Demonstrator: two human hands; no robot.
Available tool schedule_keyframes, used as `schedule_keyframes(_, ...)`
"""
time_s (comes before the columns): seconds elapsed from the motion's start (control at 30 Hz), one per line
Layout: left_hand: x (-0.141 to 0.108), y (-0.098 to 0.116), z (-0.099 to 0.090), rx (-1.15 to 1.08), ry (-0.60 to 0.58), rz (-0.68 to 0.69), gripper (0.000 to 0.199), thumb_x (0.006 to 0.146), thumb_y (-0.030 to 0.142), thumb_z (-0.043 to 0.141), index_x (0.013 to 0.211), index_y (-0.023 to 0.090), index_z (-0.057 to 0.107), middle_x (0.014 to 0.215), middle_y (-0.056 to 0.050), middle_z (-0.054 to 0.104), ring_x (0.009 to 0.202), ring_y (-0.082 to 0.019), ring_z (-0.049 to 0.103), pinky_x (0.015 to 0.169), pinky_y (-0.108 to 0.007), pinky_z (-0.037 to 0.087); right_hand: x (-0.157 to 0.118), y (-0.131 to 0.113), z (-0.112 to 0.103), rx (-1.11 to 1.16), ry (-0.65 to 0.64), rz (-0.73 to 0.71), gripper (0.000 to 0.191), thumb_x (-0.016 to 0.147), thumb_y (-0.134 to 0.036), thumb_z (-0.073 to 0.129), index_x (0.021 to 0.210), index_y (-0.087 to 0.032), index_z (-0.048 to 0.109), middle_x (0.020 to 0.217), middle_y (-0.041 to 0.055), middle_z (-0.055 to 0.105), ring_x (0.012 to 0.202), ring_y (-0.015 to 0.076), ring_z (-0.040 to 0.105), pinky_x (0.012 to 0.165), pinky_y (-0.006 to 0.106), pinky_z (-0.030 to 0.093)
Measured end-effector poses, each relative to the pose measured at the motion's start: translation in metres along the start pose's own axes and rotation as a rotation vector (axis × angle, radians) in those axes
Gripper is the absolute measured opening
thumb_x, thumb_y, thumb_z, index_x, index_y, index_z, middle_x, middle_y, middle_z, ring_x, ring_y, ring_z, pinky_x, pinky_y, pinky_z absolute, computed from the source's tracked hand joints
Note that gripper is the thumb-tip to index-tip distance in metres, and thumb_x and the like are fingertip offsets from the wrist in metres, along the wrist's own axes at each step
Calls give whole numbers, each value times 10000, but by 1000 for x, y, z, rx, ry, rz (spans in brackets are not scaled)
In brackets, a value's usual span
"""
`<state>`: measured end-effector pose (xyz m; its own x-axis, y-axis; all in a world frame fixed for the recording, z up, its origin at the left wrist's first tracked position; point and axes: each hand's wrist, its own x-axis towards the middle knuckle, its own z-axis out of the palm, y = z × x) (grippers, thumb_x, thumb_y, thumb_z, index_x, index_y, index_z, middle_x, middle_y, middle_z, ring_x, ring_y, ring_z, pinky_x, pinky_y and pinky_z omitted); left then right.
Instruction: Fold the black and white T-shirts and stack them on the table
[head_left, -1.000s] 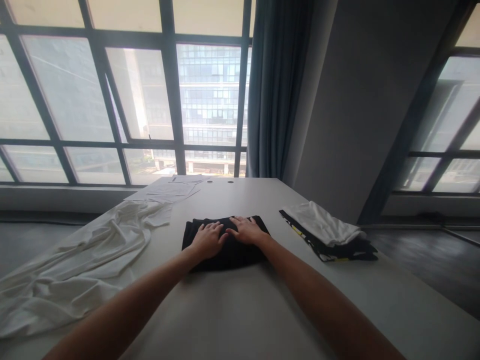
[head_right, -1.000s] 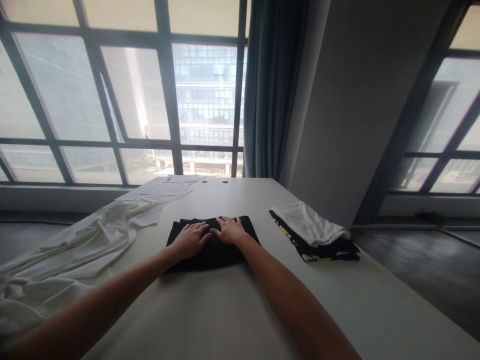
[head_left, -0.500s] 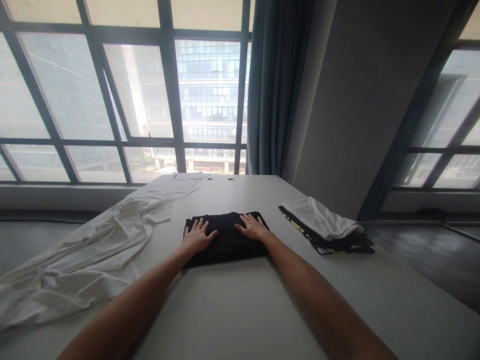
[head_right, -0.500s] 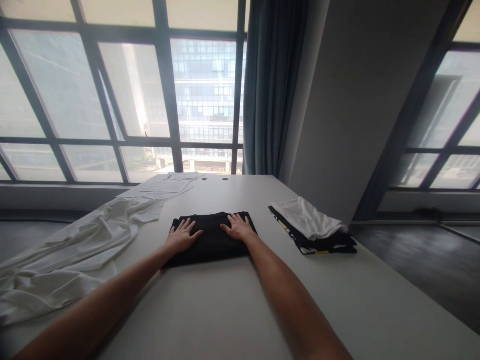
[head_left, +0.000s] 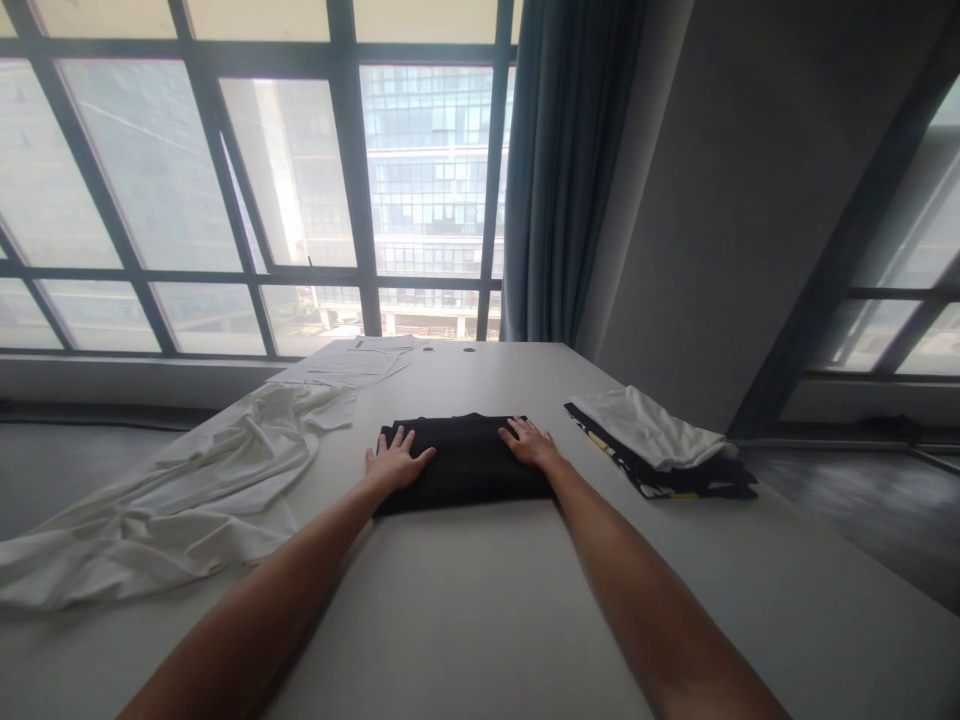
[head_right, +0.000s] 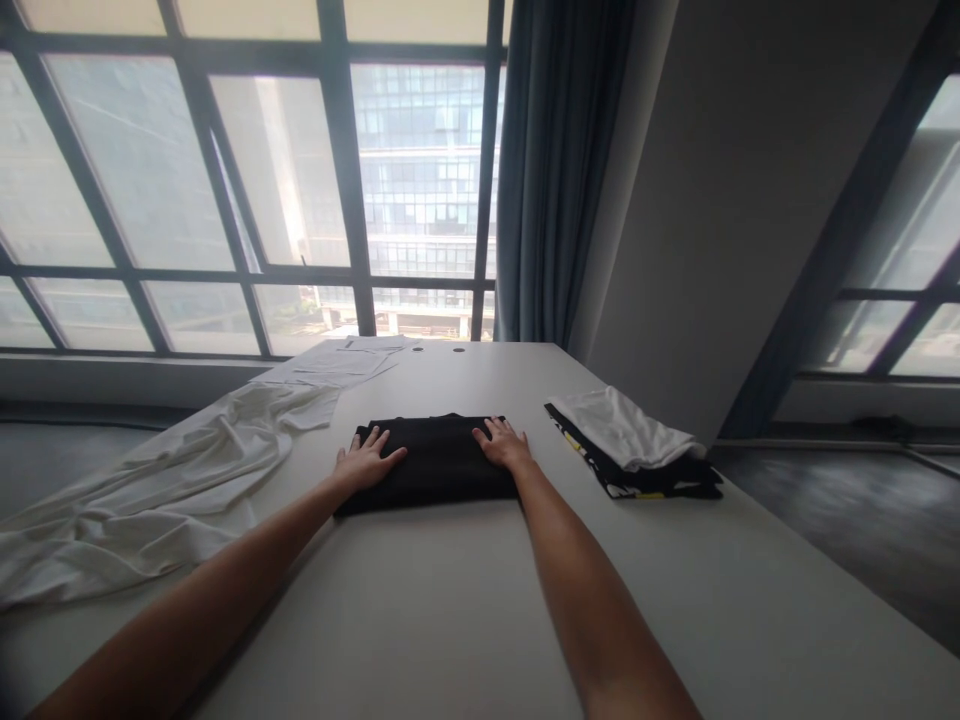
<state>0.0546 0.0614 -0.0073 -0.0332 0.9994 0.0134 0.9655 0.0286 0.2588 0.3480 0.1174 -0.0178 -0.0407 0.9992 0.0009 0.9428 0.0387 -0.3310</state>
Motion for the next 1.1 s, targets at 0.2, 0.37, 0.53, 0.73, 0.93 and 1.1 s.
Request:
schedule_keyframes(0.2,1,-1,3,0,25,2,873,857,765,276,1552,237,312,1641,-77,132,1482,-432,147,1132,-643,197,-4,-1,-2,-42,-61,22,717,978,-626,175,1583,-241,181,1657,47,94,1519,224,73,1200,509,66)
schedule_keyframes(0.37,0,-2,3,-12,20,-3,882,856,765,269,1559,235,294,1645,-52,125,1493,-407,124,1162,-614,170,-21,-12,-8,-103,245,161,711,966,-566,334,1506,-105,365,1515,217,400,1389,344,380,1105,499,317)
schedule_keyframes(0.53,3,-3,8,-27,46,6,848,866,740,297,1540,228,343,1638,-63,160,1490,-407,143,1162,-597,189,-19,-12,-21,11,196,293,797,827,-645,583,1366,-59,525,1279,251,611,1181,362,591,936,423,489)
schedule_keyframes(0.73,22,-22,-12,-296,94,73,680,934,573,320,1425,141,507,1533,-137,422,1413,-290,397,1137,-391,321,8,7,-25,300,98,77,538,736,-537,732,1087,-131,712,955,125,749,966,282,701,807,333,541)
schedule_keyframes(0.93,48,-55,-24,-302,199,149,508,928,470,386,1157,127,682,1241,-161,681,1196,-278,604,1034,-353,423,45,-2,-33,342,97,1,602,710,-422,787,1210,-114,654,1152,149,708,1082,271,661,914,327,513)
schedule_keyframes(1.1,63,-66,-9,-417,339,86,467,931,442,368,1109,131,667,1170,-153,696,1075,-260,648,955,-351,475,93,-5,-40,289,167,10,734,715,-392,789,1331,-72,550,1313,197,615,1186,270,607,999,315,469)
